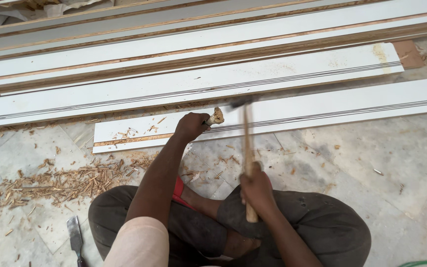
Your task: The person sits on the floor and uses a hammer and chisel to carve a groove into a white wooden plank. They repeatedly strike the chisel to remove wood and occasionally scrape away debris with the chisel blade.
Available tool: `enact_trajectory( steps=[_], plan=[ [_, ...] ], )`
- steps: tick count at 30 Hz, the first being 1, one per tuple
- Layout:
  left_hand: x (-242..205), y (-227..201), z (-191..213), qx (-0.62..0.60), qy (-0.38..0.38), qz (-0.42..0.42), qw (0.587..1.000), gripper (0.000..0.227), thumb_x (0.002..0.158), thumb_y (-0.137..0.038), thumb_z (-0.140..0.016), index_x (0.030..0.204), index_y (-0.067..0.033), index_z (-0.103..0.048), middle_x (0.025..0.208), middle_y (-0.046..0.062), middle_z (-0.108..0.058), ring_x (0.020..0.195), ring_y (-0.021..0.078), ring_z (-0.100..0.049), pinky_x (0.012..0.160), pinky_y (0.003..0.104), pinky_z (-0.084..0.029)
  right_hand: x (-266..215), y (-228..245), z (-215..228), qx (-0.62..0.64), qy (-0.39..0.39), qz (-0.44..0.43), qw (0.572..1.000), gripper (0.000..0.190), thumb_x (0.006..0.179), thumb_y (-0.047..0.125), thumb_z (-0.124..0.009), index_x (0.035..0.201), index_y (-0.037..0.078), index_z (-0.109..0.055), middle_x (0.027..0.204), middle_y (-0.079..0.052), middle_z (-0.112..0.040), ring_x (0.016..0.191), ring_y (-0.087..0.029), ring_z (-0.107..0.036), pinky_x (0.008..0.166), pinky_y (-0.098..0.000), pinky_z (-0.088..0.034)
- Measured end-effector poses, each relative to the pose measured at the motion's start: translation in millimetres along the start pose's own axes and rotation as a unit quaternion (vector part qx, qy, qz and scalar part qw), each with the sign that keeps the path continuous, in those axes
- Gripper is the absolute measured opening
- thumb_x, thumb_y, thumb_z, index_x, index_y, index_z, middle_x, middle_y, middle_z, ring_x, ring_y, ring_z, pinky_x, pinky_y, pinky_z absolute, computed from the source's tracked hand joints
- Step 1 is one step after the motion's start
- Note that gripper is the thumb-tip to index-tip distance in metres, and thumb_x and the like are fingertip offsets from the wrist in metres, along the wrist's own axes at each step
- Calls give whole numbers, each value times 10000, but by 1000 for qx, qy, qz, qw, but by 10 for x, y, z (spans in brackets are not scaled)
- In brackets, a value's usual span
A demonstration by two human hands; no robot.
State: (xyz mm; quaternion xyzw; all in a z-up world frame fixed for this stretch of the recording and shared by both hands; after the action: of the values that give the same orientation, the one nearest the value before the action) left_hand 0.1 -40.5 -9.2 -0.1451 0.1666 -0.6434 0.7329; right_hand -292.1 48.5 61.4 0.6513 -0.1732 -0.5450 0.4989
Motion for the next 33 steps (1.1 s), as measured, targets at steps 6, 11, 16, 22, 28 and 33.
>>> enact_trajectory(
  steps=[6,11,16,22,28,33],
  plan=[
    [22,28,-36,12,11,-1,1000,263,827,-334,-799,1024,-170,-737,888,85,-748,884,328,-699,768,480,-528,23,-33,134,42,-1,9,999,271,913,150,-606,1127,18,-507,729,-69,-568,492,-137,-536,415,-321,-470],
    [47,111,-89,6,21,7,1000,262,836,-339,-792,1028,-172,-731,899,72,-751,894,323,-705,774,475,-535,54,10,143,39,-46,42,997,251,917,148,-580,1117,53,-460,701,-81,-555,474,-147,-537,408,-326,-483],
    [-149,527,-246,139,87,52,985,128,906,-302,-696,994,-231,-756,932,47,-747,933,296,-712,795,467,-557,83,-216,-56,1,108,-62,992,231,910,136,-606,1083,30,-496,706,-72,-538,488,-145,-508,412,-326,-445],
    [-347,726,-46,82,0,62,995,181,910,-292,-698,1056,-188,-710,931,92,-755,910,343,-715,770,496,-552,160,-221,9,50,32,-39,997,225,870,133,-626,1065,63,-541,728,-61,-548,484,-136,-510,416,-322,-447],
    [-61,272,164,-88,-60,-8,994,301,884,-262,-745,1098,-65,-667,916,172,-755,864,362,-728,778,478,-557,218,-243,168,115,-35,-10,993,176,875,119,-599,994,24,-512,752,-72,-548,494,-151,-510,412,-338,-456],
    [34,-164,108,-157,-74,-28,985,321,881,-242,-771,1093,-26,-664,948,174,-754,899,366,-719,792,468,-544,254,-318,170,119,-19,-12,993,168,881,117,-589,985,10,-511,737,-85,-538,483,-151,-508,406,-330,-457]
  ],
)
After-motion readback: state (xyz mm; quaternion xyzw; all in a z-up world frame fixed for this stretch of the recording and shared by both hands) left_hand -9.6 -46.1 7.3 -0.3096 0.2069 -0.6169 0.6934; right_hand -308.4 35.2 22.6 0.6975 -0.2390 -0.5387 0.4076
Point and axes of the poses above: each hand's wrist, its own x-axis towards the middle knuckle, its own z-axis out of the back of the hand, y = z × x, the point moved 4 cm from there along x, towards the middle knuckle
